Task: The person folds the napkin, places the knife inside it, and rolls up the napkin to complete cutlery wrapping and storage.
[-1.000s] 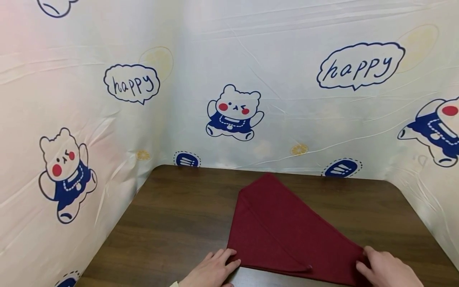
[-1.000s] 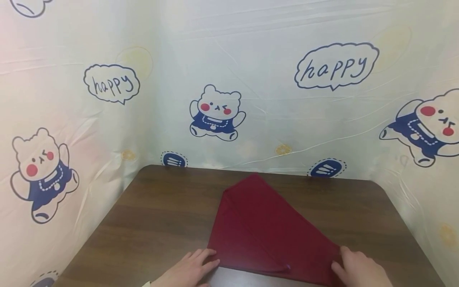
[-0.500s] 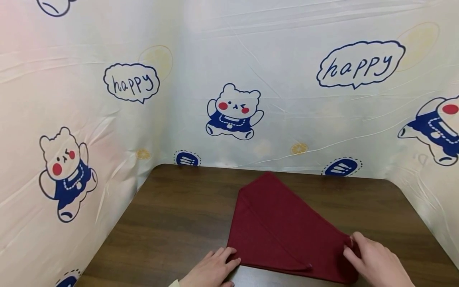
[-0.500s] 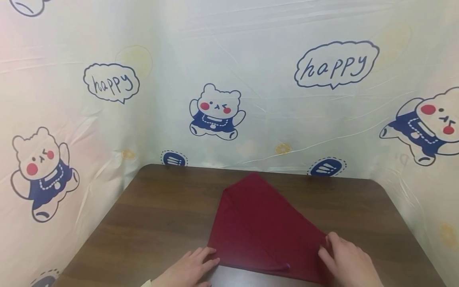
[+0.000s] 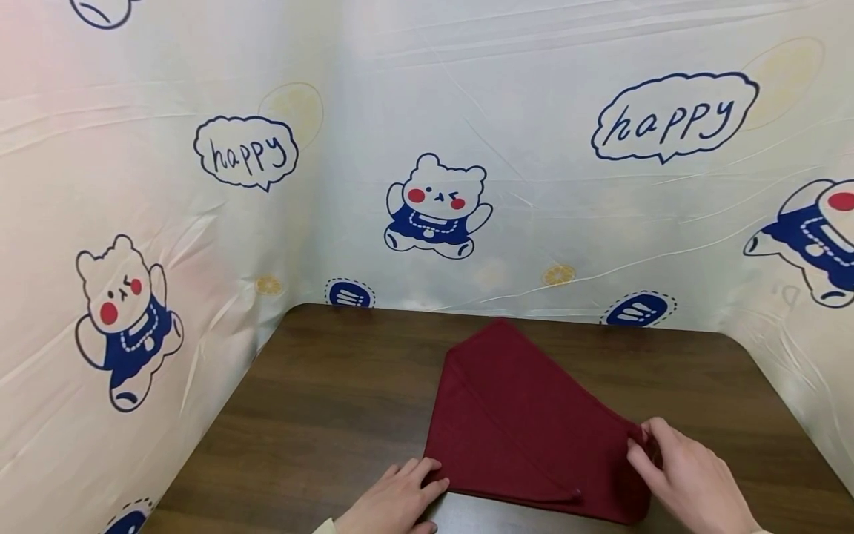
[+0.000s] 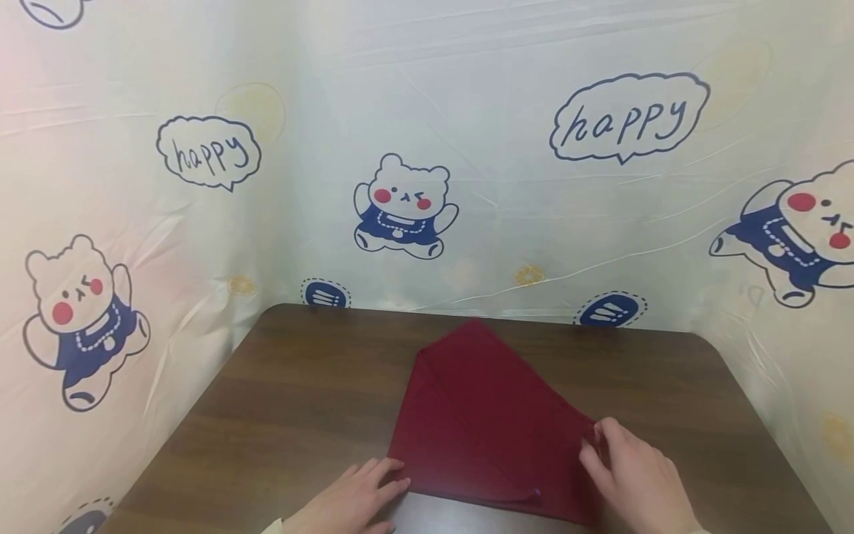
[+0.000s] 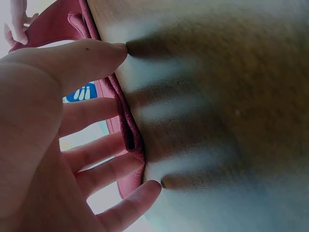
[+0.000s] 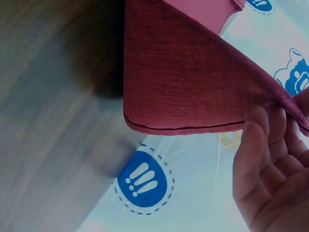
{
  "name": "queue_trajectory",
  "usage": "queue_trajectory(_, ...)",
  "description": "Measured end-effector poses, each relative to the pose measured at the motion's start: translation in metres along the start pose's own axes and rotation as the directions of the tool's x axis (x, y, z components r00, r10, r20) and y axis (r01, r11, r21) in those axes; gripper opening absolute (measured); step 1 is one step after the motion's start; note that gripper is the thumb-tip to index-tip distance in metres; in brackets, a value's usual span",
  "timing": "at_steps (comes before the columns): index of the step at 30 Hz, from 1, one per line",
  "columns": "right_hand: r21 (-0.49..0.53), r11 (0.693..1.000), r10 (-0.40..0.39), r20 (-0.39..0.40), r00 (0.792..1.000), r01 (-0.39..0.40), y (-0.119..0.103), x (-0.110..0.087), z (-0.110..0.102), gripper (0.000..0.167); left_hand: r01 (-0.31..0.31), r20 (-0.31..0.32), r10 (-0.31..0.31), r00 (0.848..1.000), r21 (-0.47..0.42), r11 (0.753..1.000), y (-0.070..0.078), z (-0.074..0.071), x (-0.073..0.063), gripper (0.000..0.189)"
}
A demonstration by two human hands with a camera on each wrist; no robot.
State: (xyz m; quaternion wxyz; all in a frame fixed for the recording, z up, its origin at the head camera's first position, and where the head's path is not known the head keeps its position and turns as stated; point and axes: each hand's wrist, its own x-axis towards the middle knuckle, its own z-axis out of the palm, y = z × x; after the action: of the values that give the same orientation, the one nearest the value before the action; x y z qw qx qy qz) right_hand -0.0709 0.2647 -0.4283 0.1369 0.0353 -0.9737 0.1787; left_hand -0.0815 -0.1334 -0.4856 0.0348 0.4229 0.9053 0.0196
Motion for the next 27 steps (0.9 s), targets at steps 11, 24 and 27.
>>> queue_trajectory(11, 0.047, 0.994, -0.09, -0.165, 0.982, 0.099, -0.017, 0.007, 0.001, 0.016, -0.006, -0.013, 0.006, 1.0, -0.007, 1.0, -0.003, 0.003, -0.002, 0.044)
queue_trajectory(24, 0.065, 0.983, -0.16, -0.18, 0.971, 0.174, -0.038, 0.017, 0.003, 0.016, -0.025, -0.036, 0.025, 0.999, -0.008, 1.0, -0.004, 0.004, -0.004, 0.047)
queue_trajectory(27, 0.065, 0.981, -0.17, -0.191, 0.967, 0.185, -0.04, 0.017, 0.004, 0.018, -0.03, -0.052, 0.029, 0.998, -0.003, 1.0, -0.004, 0.005, -0.004, 0.048)
